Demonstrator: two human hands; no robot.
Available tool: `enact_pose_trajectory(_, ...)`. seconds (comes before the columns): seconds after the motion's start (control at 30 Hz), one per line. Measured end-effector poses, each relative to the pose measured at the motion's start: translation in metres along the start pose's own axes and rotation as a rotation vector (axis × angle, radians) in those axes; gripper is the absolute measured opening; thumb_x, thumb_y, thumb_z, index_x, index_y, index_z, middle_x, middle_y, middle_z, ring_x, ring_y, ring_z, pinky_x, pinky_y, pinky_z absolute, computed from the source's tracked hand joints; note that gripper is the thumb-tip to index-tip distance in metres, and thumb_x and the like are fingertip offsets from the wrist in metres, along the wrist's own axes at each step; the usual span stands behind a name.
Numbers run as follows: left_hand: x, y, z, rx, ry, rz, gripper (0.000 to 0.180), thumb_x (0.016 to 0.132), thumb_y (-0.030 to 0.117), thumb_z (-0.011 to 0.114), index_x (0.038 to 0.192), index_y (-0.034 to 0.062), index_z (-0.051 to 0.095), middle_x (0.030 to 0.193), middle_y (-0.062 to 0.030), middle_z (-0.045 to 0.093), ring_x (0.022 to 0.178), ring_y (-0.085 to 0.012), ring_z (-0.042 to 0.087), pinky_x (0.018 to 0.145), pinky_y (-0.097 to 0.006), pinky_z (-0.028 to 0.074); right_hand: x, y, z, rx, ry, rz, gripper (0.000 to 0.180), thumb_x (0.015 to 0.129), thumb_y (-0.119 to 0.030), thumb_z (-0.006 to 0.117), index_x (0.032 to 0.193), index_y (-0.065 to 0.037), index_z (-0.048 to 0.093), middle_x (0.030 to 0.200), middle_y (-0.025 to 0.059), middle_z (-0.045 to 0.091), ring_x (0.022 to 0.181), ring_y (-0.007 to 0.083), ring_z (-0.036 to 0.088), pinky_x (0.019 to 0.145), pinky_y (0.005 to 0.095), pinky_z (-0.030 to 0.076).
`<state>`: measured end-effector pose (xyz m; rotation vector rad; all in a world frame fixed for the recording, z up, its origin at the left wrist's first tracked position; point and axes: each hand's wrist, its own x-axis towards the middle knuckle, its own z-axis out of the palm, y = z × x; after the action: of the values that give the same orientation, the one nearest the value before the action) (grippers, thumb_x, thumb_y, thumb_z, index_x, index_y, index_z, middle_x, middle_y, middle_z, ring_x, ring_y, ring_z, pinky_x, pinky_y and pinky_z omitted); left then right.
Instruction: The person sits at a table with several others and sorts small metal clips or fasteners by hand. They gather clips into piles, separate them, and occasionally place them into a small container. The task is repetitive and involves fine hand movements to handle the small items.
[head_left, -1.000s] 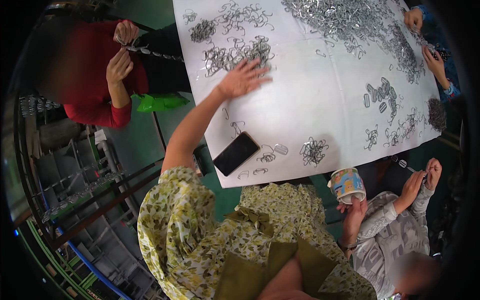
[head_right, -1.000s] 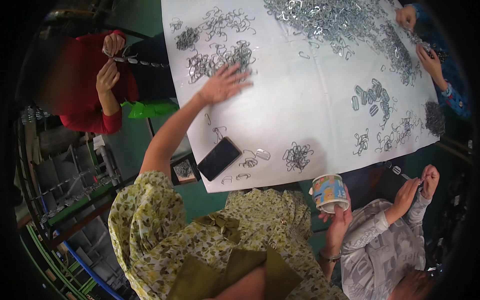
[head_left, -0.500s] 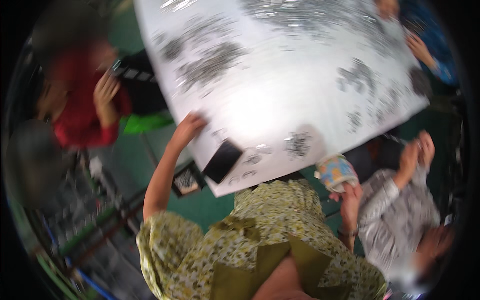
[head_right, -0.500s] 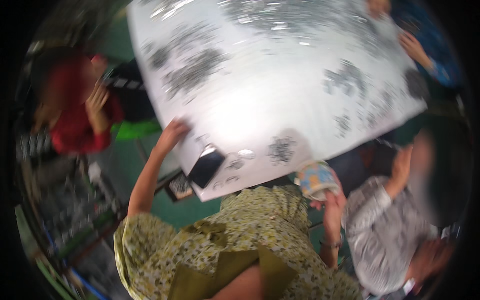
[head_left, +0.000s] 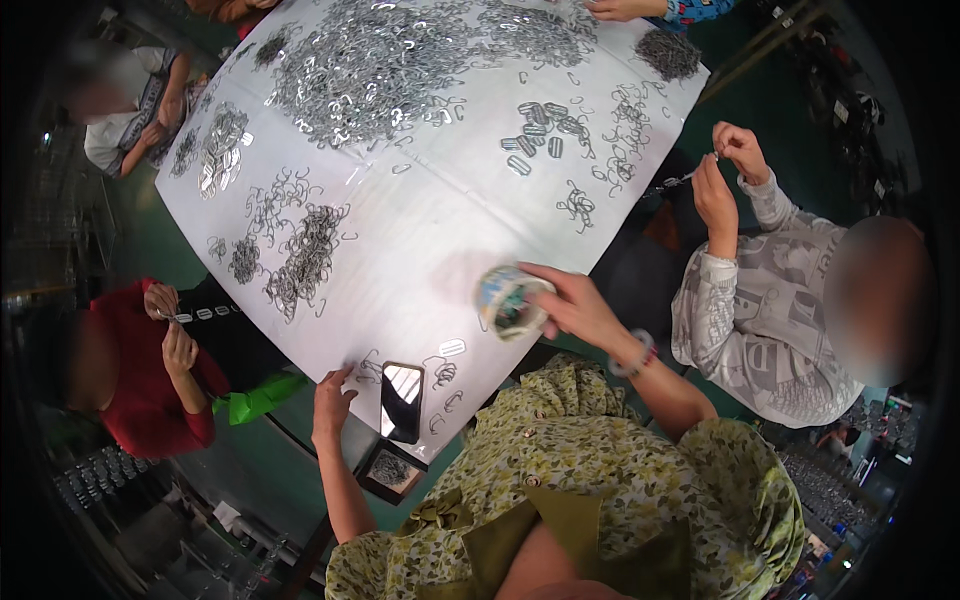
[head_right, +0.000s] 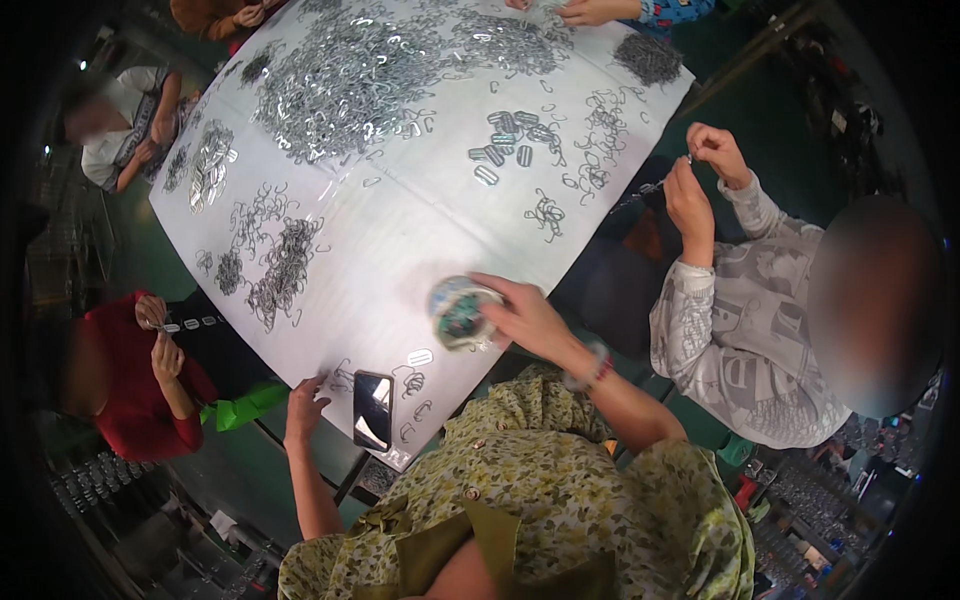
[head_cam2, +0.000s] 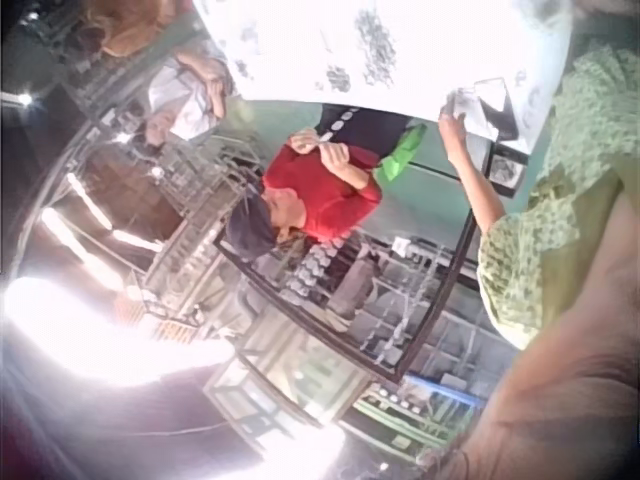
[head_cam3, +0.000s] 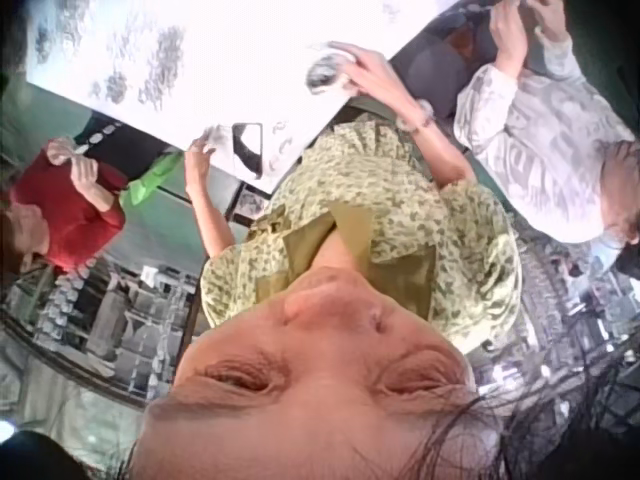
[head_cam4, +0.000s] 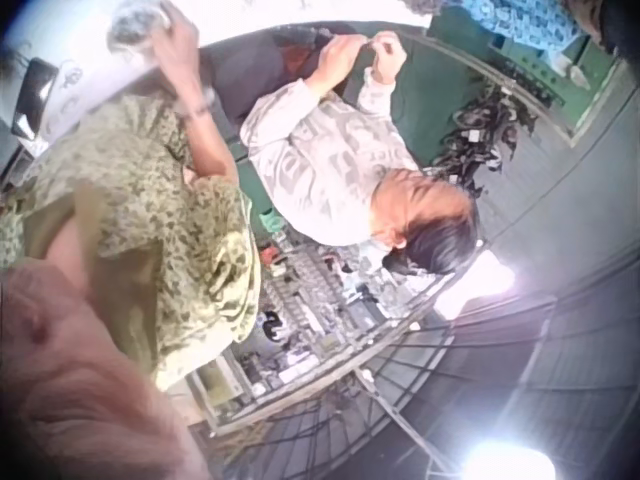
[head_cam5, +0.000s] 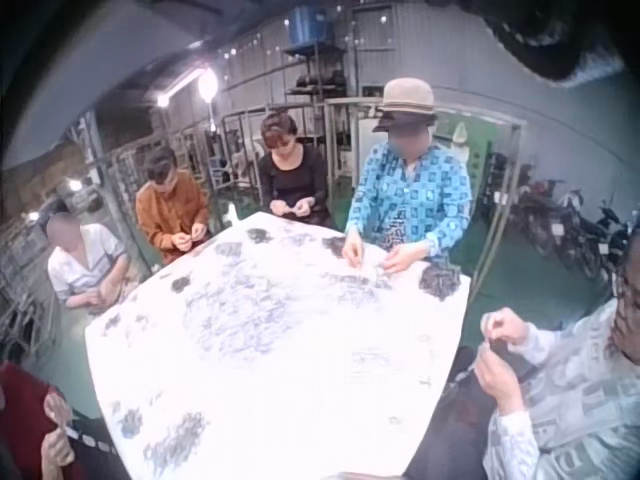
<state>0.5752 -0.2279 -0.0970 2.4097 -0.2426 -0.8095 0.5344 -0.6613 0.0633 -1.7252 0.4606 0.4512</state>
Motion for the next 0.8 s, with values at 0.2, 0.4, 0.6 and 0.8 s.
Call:
enact_pose_trajectory(0.2, 0.008, 0.067, -0.034, -0.190, 0.369, 0.012, 0.035, 0.091, 0.017, 0.062, 0.125, 0.0080, 0.061, 0.083, -0.0116, 0.065, 0.073, -0.0208, 0.063, 0.066, -0.033, 0.051, 0.127, 0.006, 0.070, -0.113, -0.133, -0.067, 0.033, 0.082, -0.017, 0.054, 0.104, 0.005, 0.066, 0.067, 0.0162, 0.068, 0.047, 0.0191, 0.065, 0.047, 0.0303, 0.053)
enact_pose_trajectory(0.4, 0.047, 0.142, -0.011, -0.385, 0.179, -0.236, 0.046, 0.100, 0.035, 0.047, 0.137, 0.0069, 0.047, 0.066, -0.0107, 0.062, 0.055, -0.0161, 0.060, 0.052, -0.030, 0.048, 0.169, 0.024, 0.139, -0.259, -0.198, -0.119, 0.028, 0.082, -0.018, 0.051, 0.072, 0.005, 0.063, 0.057, 0.0159, 0.065, 0.046, 0.0244, 0.065, 0.052, 0.0346, 0.055)
enact_pose_trajectory(0.6, 0.085, 0.119, 0.008, -0.267, 0.217, -0.251, 0.033, 0.092, 0.014, 0.046, 0.120, -0.0037, 0.051, 0.070, -0.0198, 0.066, 0.061, -0.0283, 0.068, 0.058, -0.041, 0.051, 0.134, 0.020, 0.123, -0.136, -0.357, -0.112, 0.060, 0.092, -0.036, 0.052, 0.130, 0.010, 0.045, 0.109, 0.0283, 0.064, 0.086, 0.0276, 0.069, 0.074, 0.0377, 0.055)
enact_pose_trajectory(0.8, 0.094, 0.072, -0.012, -0.140, 0.212, -0.179, 0.035, 0.092, 0.018, 0.046, 0.118, -0.0048, 0.052, 0.072, -0.0200, 0.066, 0.060, -0.0322, 0.066, 0.054, -0.042, 0.052, 0.084, 0.071, 0.060, -0.400, 0.250, -0.357, 0.059, 0.096, -0.026, 0.051, 0.142, 0.006, 0.032, 0.127, 0.0238, 0.050, 0.119, 0.0366, 0.046, 0.103, 0.0452, 0.036)
